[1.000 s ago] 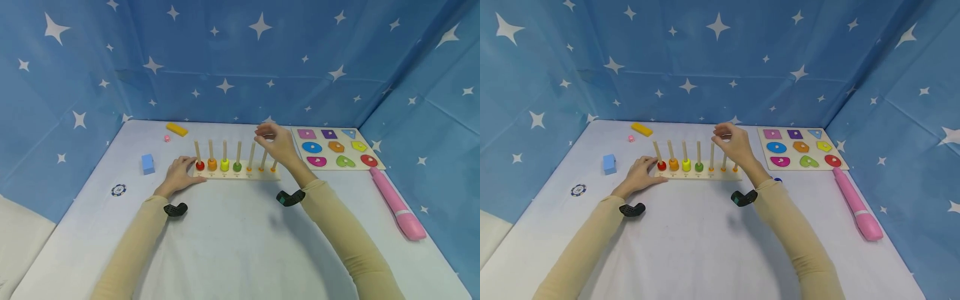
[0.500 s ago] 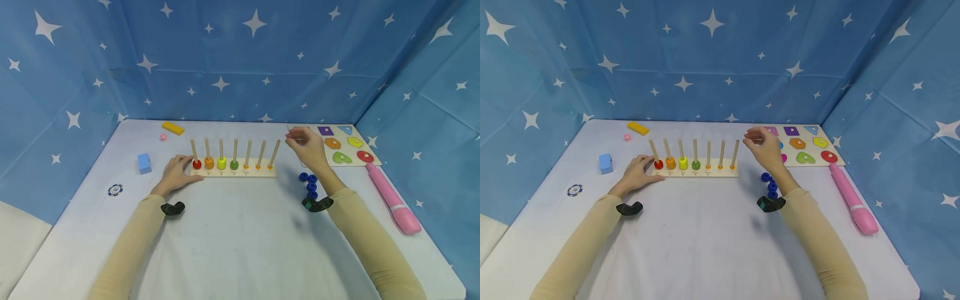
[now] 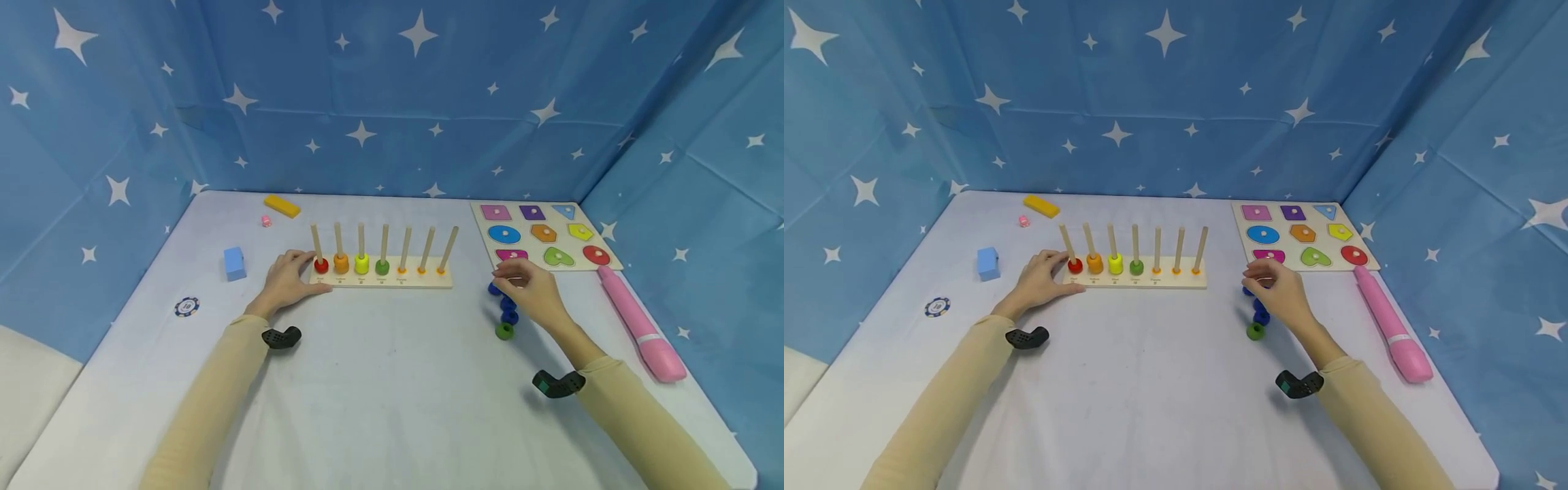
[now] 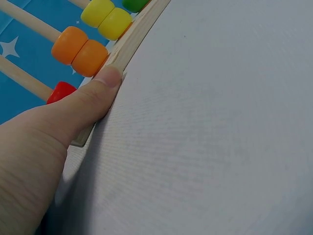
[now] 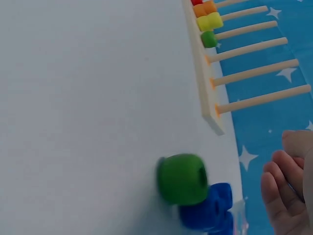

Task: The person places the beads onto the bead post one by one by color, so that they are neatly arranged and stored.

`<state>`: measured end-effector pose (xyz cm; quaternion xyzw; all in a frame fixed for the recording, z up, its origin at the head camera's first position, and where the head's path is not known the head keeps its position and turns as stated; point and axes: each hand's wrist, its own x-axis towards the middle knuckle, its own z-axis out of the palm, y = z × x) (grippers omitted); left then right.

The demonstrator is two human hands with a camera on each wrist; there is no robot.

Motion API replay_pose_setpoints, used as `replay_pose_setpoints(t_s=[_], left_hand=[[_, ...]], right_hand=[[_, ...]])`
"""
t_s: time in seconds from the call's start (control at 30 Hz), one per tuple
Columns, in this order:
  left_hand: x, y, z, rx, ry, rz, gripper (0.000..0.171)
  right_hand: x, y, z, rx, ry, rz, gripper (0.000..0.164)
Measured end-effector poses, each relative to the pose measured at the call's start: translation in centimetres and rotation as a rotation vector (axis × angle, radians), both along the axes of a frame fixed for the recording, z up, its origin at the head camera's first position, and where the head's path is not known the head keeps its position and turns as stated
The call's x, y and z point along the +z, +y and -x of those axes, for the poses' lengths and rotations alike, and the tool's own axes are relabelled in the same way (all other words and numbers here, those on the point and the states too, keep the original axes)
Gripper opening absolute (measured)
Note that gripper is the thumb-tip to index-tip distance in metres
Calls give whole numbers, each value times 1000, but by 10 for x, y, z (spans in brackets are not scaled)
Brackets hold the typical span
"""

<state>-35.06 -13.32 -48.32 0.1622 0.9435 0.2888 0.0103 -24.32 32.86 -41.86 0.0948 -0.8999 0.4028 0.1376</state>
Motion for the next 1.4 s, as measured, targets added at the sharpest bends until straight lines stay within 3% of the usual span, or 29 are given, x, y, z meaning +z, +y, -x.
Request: replay_pose_setpoints(t_s=[0.4, 0.63, 0.77, 1.1, 1.4], left_hand=[[0, -2, -2, -1, 0, 6, 100], [-3, -3, -3, 1, -6, -6, 100], [-4, -4, -3, 6, -7, -4, 100], [-2, -3, -4, 8, -10, -9, 99], [1, 1, -3, 1, -2, -12, 99]], right_hand=[[-36, 15, -36, 26, 10, -69, 18], [-37, 15, -47, 20, 53, -174, 21], [-38, 19, -49, 52, 52, -226, 26], [-33, 23, -45, 243, 48, -307, 33], [-32, 25, -46, 250, -1, -353, 35]])
